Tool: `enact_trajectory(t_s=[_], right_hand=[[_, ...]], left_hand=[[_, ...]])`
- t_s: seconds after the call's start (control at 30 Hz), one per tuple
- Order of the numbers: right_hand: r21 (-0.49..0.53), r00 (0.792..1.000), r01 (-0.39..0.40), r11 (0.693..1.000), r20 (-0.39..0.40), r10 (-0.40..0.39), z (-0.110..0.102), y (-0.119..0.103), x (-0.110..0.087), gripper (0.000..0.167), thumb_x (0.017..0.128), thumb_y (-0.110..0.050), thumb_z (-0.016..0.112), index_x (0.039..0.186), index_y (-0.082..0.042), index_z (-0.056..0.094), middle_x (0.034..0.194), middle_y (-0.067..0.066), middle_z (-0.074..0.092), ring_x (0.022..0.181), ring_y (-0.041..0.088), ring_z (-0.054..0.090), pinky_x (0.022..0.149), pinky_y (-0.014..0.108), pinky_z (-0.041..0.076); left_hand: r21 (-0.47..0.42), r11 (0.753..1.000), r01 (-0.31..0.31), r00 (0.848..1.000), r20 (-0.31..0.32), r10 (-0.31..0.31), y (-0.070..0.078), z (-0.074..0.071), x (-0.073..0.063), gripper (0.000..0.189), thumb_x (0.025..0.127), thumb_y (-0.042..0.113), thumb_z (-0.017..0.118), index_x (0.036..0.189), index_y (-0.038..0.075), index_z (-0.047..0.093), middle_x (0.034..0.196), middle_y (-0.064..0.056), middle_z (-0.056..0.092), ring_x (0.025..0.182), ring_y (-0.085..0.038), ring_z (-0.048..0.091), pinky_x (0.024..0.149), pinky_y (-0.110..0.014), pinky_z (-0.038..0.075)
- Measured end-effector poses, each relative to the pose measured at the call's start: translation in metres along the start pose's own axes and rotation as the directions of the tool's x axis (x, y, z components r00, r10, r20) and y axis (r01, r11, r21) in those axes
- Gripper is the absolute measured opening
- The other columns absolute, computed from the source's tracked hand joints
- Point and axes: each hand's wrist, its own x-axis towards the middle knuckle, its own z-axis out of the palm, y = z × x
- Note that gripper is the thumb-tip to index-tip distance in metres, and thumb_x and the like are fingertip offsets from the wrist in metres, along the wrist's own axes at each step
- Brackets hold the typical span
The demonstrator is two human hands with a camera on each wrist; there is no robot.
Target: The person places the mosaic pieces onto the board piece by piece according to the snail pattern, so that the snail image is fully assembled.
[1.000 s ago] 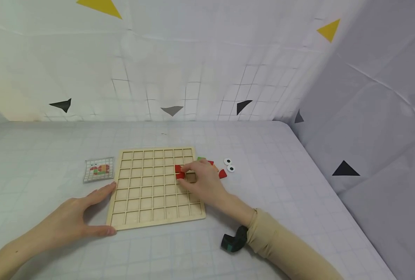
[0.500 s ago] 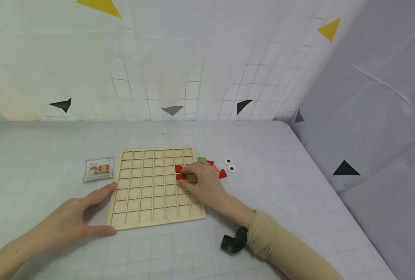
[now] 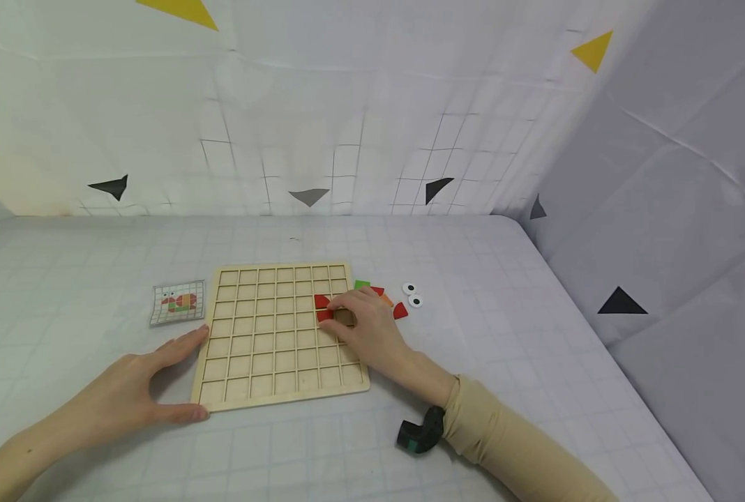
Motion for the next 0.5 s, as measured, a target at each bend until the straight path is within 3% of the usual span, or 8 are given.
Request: enact_trajectory(t_s=[0.27,0.5], right_hand=[[-0.010,0.999,-0.033,0.999,0.018,0.033,-0.0007,-0.0001,-0.0003,0.027,0.078,-0.023,0.087,0.098,-0.010,0.075,0.099,-0.002,0.075,0.095,0.016,0.063,0.080,0.029,0.052],[-0.012,0.998,-0.054,0.998,0.027,0.054,-0.0018,-0.0017,-0.0003,0.027,0.078,-0.022,0.087,0.098,-0.010,0.075,0.098,-0.001,0.075,0.093,0.015,0.064,0.076,0.029,0.051]], left_hand=[[0.004,1.000,0.006,1.000,-0.001,-0.006,0.0002,0.0003,-0.0005,0.113,0.066,0.080,0.070,0.157,0.024,0.034,0.156,-0.008,0.043,0.138,-0.039,0.046,0.105,-0.060,0.043],[-0.002,1.000,0.000,1.000,-0.003,0.000,-0.0009,0.0008,-0.0001,0.112,0.067,0.080,0.071,0.157,0.024,0.035,0.157,-0.008,0.043,0.140,-0.039,0.044,0.105,-0.060,0.042]])
